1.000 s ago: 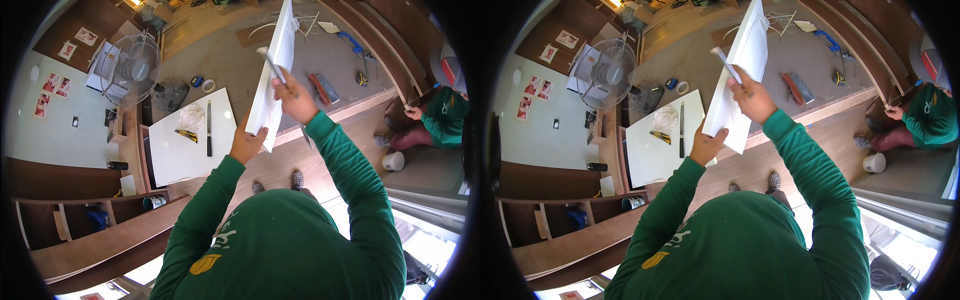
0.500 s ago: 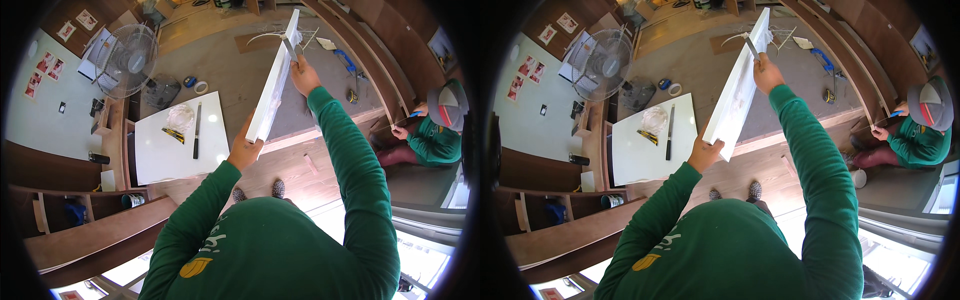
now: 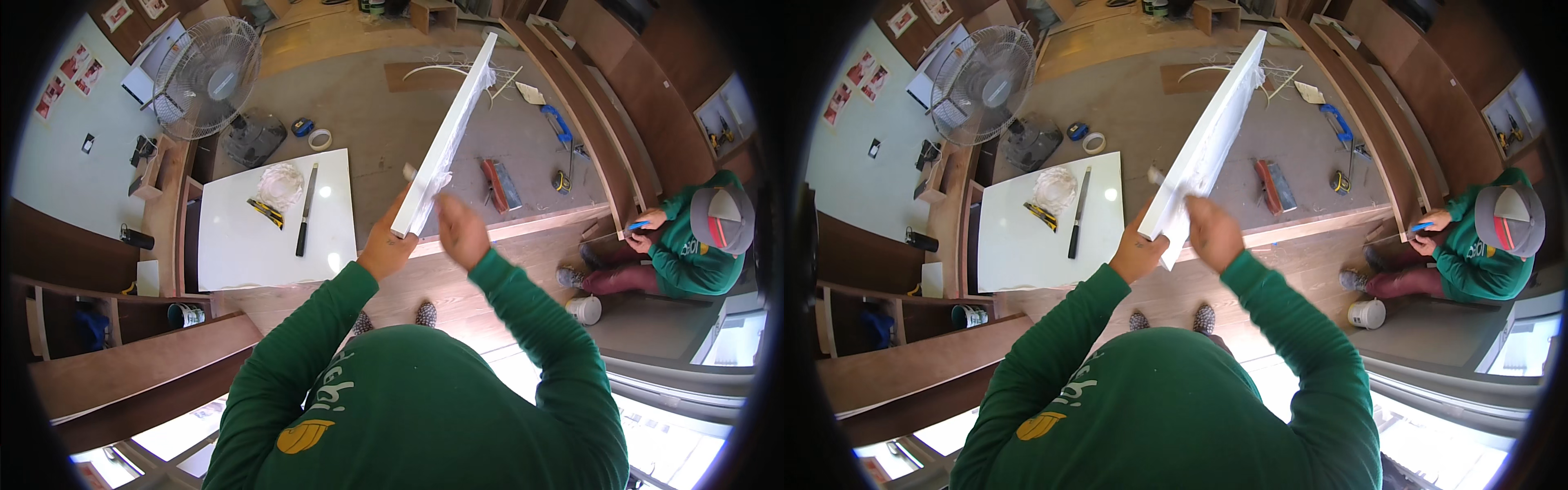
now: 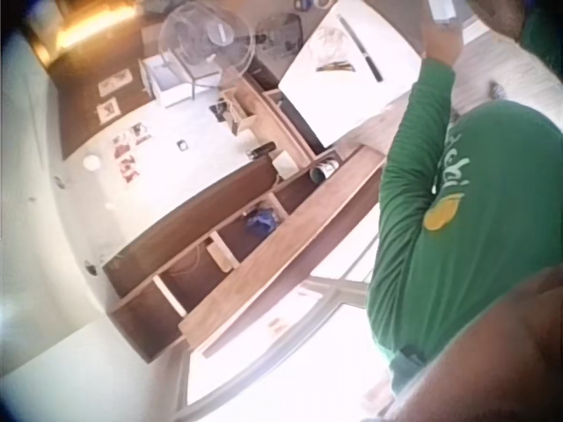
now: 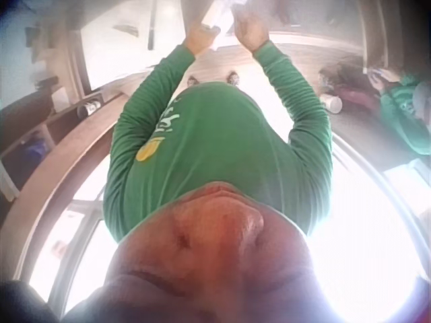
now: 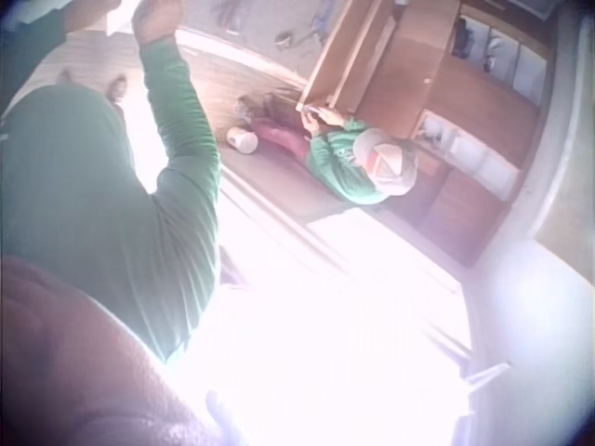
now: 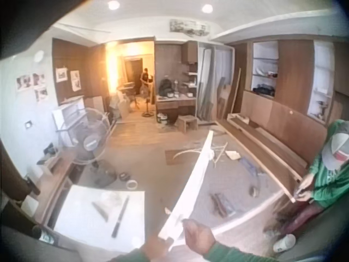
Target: The person uses a file to smooth the edges and corners of a white wooden board, turning the board over to reach different sides.
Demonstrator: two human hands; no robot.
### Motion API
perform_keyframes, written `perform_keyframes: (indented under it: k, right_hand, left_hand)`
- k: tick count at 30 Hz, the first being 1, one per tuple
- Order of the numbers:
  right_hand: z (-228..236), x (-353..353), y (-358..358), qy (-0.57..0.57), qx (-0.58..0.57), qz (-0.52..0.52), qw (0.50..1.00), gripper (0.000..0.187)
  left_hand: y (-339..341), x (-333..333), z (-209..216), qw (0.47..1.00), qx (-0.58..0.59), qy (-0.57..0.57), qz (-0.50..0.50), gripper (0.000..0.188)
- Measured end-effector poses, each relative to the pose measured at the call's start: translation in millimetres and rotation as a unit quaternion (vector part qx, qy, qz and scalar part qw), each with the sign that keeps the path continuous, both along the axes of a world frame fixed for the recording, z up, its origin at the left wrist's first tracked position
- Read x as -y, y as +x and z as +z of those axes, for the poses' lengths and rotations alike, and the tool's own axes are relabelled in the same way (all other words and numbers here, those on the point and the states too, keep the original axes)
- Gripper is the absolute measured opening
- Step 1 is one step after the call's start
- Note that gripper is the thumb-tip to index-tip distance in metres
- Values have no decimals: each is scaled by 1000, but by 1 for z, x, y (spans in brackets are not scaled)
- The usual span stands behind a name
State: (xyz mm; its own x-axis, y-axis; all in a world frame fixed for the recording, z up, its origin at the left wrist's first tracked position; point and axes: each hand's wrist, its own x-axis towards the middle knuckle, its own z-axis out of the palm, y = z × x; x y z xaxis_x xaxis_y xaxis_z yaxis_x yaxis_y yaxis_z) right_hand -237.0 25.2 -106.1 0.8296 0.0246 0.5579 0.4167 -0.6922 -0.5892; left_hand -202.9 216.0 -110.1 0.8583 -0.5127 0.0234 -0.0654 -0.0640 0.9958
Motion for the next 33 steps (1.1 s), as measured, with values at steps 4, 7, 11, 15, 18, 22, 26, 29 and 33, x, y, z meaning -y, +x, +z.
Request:
perform_keyframes:
  k: [4, 7, 11, 15, 18, 22, 26, 29, 33]
  right_hand:
    - [25, -15, -15, 27, -19, 30, 999, 5]
    - [30, 28, 38, 48, -68, -96, 992, 10]
    - [31, 58, 87, 33, -73, -167, 983, 20]
    - [11, 41, 70, 12, 15, -79, 997, 10]
    - [6, -3, 15, 1, 57, -2, 998, 8]
    - [26, -43, -47, 9, -9, 58, 998, 21]
    - [37, -26, -45, 23, -5, 32, 999, 17]
    - [36, 0, -16, 65, -53, -60, 995, 6]
    - [19, 17, 8, 65, -39, -100, 992, 14]
  left_hand:
    - [0, -6, 3, 999, 29, 11, 25, 74]
    - [1, -1, -6, 995, 93, -6, 31, 74]
    - [-3, 2, 2, 996, 75, 37, 25, 75]
    - [-1, 2, -2, 999, 49, 3, 8, 84]
    - [2, -3, -11, 999, 34, -1, 4, 84]
    - [2, -5, -5, 997, 77, -2, -4, 84]
    - [-2, 1, -4, 995, 96, 11, -7, 85]
    - [-6, 6, 10, 998, 62, 26, -12, 85]
    - [-8, 10, 12, 998, 48, 28, -3, 85]
